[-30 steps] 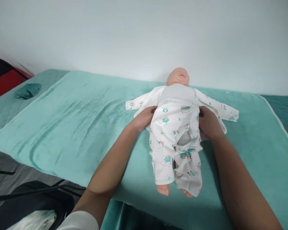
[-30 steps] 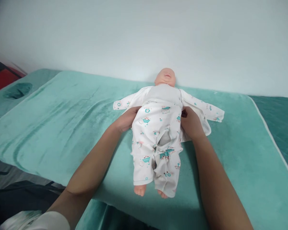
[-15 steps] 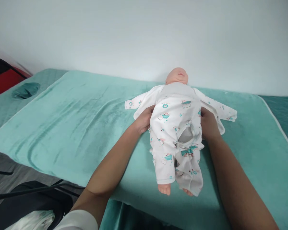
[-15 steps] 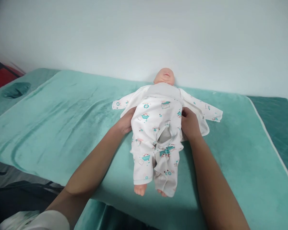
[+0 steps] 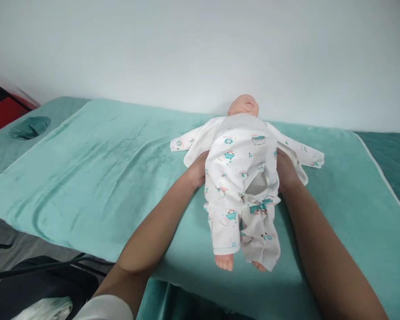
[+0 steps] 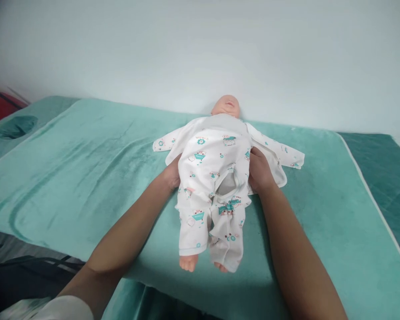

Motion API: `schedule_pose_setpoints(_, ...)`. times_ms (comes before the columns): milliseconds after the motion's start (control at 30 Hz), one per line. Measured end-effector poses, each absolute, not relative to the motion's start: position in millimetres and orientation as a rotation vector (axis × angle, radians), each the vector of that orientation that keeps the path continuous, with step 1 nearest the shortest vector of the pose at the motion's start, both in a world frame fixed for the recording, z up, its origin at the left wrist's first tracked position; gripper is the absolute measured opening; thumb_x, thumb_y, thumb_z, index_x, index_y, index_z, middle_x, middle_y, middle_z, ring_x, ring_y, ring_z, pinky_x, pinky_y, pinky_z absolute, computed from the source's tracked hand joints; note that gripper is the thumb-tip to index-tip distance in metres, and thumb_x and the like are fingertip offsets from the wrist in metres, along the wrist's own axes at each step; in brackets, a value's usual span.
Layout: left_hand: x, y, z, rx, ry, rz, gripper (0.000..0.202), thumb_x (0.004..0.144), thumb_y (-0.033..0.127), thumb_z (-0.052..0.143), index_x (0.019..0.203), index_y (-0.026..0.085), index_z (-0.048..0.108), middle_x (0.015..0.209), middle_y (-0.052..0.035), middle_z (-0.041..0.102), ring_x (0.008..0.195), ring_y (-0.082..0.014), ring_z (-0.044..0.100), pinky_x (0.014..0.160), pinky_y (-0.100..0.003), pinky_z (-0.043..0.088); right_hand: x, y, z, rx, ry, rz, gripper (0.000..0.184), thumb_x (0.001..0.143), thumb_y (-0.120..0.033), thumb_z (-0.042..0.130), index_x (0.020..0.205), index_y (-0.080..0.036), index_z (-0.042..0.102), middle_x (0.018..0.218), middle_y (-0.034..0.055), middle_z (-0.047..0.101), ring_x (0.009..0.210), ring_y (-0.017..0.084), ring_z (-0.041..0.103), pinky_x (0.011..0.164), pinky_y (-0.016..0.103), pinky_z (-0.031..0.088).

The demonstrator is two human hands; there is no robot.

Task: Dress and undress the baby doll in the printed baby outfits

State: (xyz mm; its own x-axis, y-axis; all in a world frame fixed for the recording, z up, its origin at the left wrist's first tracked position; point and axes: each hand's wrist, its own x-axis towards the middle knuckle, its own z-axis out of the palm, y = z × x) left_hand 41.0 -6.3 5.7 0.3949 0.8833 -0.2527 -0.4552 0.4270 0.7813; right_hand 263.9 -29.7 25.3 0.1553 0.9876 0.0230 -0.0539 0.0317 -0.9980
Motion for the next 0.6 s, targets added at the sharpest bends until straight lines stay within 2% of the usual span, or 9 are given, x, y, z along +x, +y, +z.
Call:
schedule_pose_setpoints(200, 41.3, -7.2, 0.3, 0.751, 0.807, 0.939, 0.033, 0.070, 0.034, 0.083, 0.096, 0.015, 0.078, 0.098, -0.0103, 0.079, 0.098, -0.0290, 0.073, 0.096, -0.042, 0.056, 270.0, -31.1, 25.7, -1.194, -1.087, 1.046, 0.025, 0.071, -0.047, 0.073, 0.078, -0.023, 0.067, 0.093, 0.0067, 0.074, 0.107, 0.029, 0.067, 0.095, 0.039, 0.056)
schedule_pose_setpoints(333, 41.1, -8.1, -1.1, 0.845, 0.823, 0.931, 0.033, 0.067, 0.030, 0.084, 0.096, 0.016, 0.079, 0.099, -0.0102, 0.079, 0.097, -0.0290, 0.073, 0.092, -0.041, 0.058, 272.6, -30.3, 27.0, -1.270, -1.139, 0.965, 0.030, 0.073, -0.052, 0.073, 0.076, -0.022, 0.068, 0.093, 0.0071, 0.075, 0.109, 0.030, 0.067, 0.094, 0.040, 0.057)
schedule_pose_setpoints(600, 41.0, -6.9, -0.9, 0.835, 0.806, 0.922, 0.032, 0.066, 0.028, 0.082, 0.095, 0.015, 0.079, 0.099, -0.0098, 0.079, 0.100, -0.0295, 0.073, 0.094, -0.040, 0.057, 265.6, -30.5, 28.4, -1.229, -1.092, 1.140, 0.031, 0.065, -0.044, 0.080, 0.085, -0.023, 0.072, 0.096, 0.0041, 0.075, 0.105, 0.030, 0.068, 0.090, 0.041, 0.059)
